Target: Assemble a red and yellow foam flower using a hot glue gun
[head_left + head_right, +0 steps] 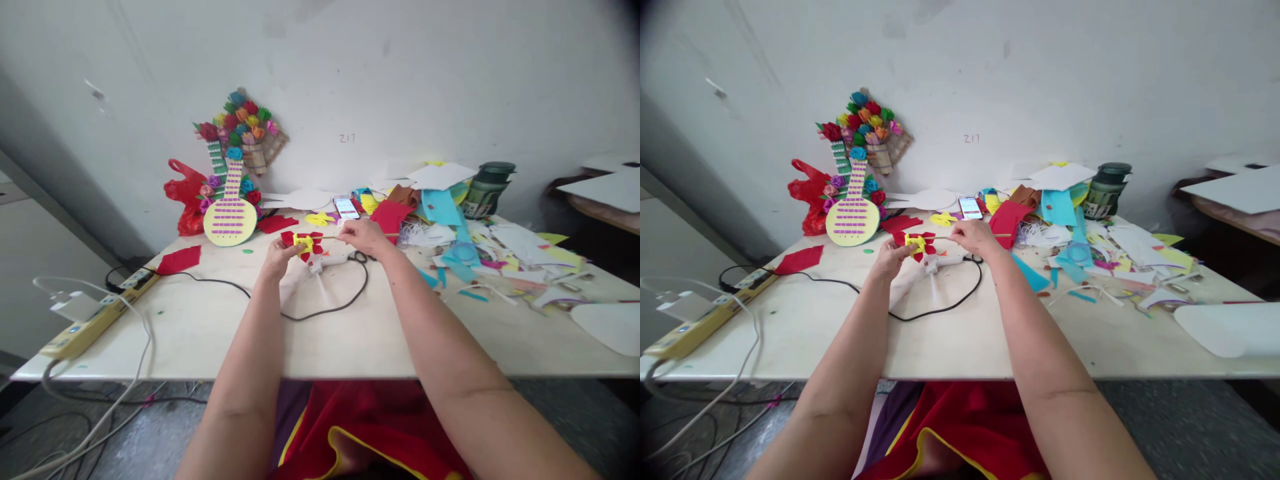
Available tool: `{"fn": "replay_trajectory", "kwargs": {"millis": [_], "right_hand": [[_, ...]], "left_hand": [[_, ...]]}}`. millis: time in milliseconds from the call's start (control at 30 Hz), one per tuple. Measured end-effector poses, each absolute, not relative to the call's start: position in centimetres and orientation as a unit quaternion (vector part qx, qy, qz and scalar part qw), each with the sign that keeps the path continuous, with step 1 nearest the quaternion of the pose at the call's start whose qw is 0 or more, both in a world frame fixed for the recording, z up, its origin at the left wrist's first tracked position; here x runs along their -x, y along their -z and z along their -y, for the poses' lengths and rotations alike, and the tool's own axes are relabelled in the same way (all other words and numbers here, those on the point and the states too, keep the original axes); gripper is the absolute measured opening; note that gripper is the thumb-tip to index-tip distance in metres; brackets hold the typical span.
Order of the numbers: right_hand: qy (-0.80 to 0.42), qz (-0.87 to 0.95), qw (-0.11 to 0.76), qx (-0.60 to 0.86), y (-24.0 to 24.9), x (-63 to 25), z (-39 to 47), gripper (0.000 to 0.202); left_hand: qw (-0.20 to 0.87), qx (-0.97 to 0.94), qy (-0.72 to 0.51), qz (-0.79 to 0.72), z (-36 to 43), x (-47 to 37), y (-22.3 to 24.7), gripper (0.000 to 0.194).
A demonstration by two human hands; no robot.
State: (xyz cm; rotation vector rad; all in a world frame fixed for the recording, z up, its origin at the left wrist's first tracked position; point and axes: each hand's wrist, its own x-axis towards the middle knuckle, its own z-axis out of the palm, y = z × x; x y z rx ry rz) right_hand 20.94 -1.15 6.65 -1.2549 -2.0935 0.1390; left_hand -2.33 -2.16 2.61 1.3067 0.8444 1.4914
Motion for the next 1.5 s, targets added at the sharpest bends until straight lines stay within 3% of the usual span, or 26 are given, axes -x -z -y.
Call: {"fn": "replay_trajectory", "kwargs": {"millis": [300, 500, 733, 967, 1133, 1333, 1500], "right_hand": [[-0.256, 0.720, 0.489, 0.420, -6.2, -20.0, 0.7, 0.029], [-0.356, 0.662, 0.471, 0.461, -5.7, -17.8, 1.4, 0.036], [-0.487, 0.596, 0.480, 0.421, -4.7, -16.4, 1.3, 0.020], [-0.403, 0.611, 0.501, 0.462, -4.5, -17.0, 0.6, 0.016], [-0.379, 0.668, 0.452, 0.453, -4.8, -17.7, 0.5, 0.015], [-0.422, 0.729, 0.376, 0.387, -5.4, -17.8, 1.3, 0.012], [-0.382, 0.735, 0.390, 0.402, -5.3, -17.5, 1.2, 0.009]], "left_hand": [[0.498, -0.455, -0.667, -0.317, 1.9, 1.5, -2.5, 0.032], [0.511, -0.436, -0.678, -0.298, 1.8, 0.5, -2.2, 0.033], [0.529, -0.467, -0.650, -0.282, 1.9, -0.5, -1.9, 0.041], [0.566, -0.487, -0.618, -0.245, 2.3, -0.4, -2.2, 0.053], [0.573, -0.462, -0.618, -0.276, 2.0, 0.4, -2.3, 0.040], [0.567, -0.477, -0.577, -0.343, 2.5, 0.2, -2.8, 0.039], [0.553, -0.521, -0.526, -0.382, 2.6, 0.2, -2.8, 0.024]]}}
